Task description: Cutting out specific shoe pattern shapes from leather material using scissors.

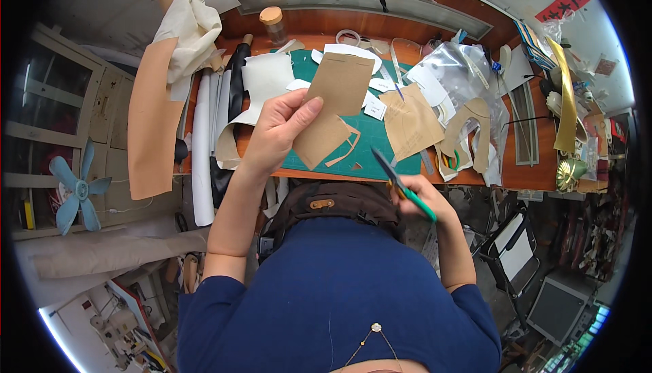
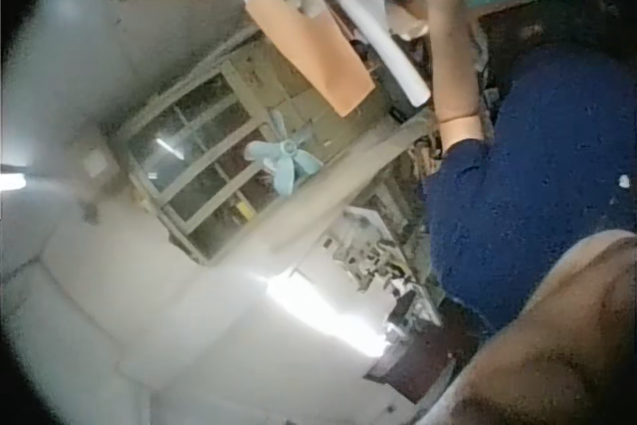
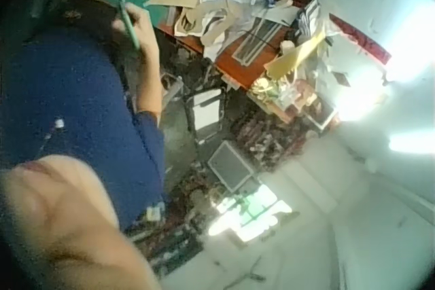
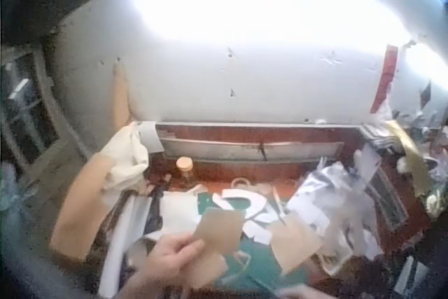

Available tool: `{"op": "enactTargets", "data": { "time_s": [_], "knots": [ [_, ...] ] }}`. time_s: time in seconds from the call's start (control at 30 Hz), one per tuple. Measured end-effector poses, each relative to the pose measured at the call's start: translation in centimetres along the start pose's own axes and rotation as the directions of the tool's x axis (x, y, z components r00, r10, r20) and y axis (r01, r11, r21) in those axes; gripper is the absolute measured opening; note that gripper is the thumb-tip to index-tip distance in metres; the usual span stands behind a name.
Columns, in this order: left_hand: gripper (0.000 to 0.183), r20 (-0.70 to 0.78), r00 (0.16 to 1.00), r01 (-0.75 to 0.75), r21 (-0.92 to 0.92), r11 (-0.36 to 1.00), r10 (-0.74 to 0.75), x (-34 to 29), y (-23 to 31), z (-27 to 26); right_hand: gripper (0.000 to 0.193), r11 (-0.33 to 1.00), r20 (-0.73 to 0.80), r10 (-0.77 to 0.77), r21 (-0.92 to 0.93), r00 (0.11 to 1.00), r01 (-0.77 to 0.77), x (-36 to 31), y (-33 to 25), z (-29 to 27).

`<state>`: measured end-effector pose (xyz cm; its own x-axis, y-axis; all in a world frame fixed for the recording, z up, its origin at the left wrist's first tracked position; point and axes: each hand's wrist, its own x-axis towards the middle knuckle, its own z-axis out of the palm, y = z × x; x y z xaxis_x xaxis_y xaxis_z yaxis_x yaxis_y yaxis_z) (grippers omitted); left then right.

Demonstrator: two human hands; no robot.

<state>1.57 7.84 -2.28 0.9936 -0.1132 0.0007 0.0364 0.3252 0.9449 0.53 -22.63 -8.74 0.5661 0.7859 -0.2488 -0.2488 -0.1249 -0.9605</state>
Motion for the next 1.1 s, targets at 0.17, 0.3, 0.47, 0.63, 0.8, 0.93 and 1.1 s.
{"op": "enactTargets", "data": {
  "time_s": [0.17, 0.3, 0.47, 0.63, 0.8, 0.93, 1.1],
  "knots": [
    [0.029, -0.173, 0.985, 0.027, 0.104, 0.994, -0.009, -0.7, -3.5, -1.5, 0.042, 0.504, -0.500, 0.134, -0.709, 0.856, -0.493, 4.9, 6.7, -1.3],
    [0.039, -0.334, 0.927, 0.201, 0.063, 0.978, -0.169, -3.5, -7.5, -4.6, 0.055, 0.627, -0.537, 0.246, -0.546, 0.807, -0.555, 7.8, 18.9, -2.9],
    [0.040, -0.469, 0.837, 0.335, 0.033, 0.942, -0.282, -7.5, -11.2, -5.9, 0.057, 0.743, -0.671, 0.232, -0.345, 0.704, -0.573, 10.1, 23.2, -2.7],
    [0.038, -0.555, 0.736, 0.472, 0.010, 0.881, -0.388, -8.1, -13.0, -5.4, 0.030, 0.779, -0.584, 0.132, -0.439, 0.801, -0.448, 12.5, 20.1, -6.9],
    [0.028, -0.613, 0.681, 0.551, 0.067, 0.832, -0.401, -8.9, -15.6, -2.6, 0.017, 0.732, -0.636, -0.094, -0.566, 0.766, -0.380, 16.1, 19.7, -16.3],
    [0.028, -0.683, 0.577, 0.579, -0.046, 0.814, -0.449, -10.8, -19.8, -0.8, 0.016, 0.664, -0.690, -0.264, -0.637, 0.673, -0.392, 20.3, 18.8, -24.6],
    [0.025, -0.716, 0.485, 0.600, -0.145, 0.787, -0.502, -12.3, -24.1, 1.8, 0.024, 0.474, -0.671, -0.145, -0.692, 0.728, -0.544, 22.9, 19.6, -28.6]
  ]
}}
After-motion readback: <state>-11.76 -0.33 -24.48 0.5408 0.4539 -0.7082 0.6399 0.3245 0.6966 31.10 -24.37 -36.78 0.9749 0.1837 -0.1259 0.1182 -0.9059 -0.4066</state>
